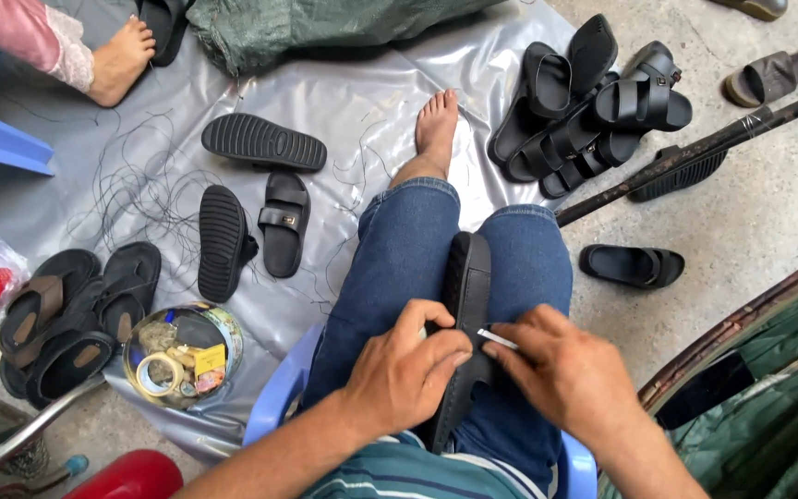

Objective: The person sits on a blue plastic chair and sews a black sandal held between their legs. They use a needle and thread to stitch the sandal strap, pulling the thread through the material repeatedly. Several other sandals and a container of supplies are visible on the floor.

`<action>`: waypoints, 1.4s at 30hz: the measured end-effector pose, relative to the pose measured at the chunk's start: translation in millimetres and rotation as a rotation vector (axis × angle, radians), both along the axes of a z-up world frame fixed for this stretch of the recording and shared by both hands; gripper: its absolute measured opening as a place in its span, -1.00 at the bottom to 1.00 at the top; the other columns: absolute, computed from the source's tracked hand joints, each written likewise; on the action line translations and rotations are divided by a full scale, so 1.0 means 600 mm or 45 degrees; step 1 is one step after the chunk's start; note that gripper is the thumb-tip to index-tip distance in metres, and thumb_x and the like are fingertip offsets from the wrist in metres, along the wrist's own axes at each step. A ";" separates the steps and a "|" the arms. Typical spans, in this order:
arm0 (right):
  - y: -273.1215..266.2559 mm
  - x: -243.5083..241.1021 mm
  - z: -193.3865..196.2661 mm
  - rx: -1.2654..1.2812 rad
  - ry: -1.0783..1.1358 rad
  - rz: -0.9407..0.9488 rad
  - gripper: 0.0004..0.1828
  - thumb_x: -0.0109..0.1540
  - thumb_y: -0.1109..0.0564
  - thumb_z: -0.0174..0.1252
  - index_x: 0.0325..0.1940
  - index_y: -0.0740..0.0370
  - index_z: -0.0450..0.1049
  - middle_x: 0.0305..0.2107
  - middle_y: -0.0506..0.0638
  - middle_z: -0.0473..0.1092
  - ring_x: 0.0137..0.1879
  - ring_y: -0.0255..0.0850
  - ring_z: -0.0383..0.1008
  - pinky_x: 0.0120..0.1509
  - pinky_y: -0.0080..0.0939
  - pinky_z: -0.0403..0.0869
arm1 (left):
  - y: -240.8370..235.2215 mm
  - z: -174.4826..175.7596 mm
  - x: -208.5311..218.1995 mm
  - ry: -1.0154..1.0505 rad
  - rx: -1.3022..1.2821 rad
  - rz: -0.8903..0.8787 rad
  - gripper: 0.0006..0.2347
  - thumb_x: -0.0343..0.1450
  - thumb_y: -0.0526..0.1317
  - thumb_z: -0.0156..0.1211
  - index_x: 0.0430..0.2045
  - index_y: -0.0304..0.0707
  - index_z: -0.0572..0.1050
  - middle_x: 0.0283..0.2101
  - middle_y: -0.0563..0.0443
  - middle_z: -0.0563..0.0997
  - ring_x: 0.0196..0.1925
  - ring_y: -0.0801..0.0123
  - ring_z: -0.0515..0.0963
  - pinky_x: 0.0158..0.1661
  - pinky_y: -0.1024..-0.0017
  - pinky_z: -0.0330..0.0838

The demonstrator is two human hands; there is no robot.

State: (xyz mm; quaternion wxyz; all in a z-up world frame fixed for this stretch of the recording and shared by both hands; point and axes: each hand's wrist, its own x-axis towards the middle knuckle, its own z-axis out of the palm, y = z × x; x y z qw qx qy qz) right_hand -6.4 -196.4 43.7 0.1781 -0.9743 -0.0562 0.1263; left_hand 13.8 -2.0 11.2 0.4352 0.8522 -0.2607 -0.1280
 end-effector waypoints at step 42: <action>-0.011 0.002 -0.036 0.463 0.001 -0.171 -0.83 0.11 0.05 0.03 -0.29 0.00 0.51 -0.35 -0.27 0.54 -0.34 -0.42 0.54 -0.26 -0.42 0.41 | 0.073 -0.016 0.046 0.440 -0.009 -0.379 -0.58 0.38 -0.27 -0.08 0.16 0.15 0.18 -0.54 0.09 0.27 -0.51 0.36 0.38 -0.37 0.49 0.27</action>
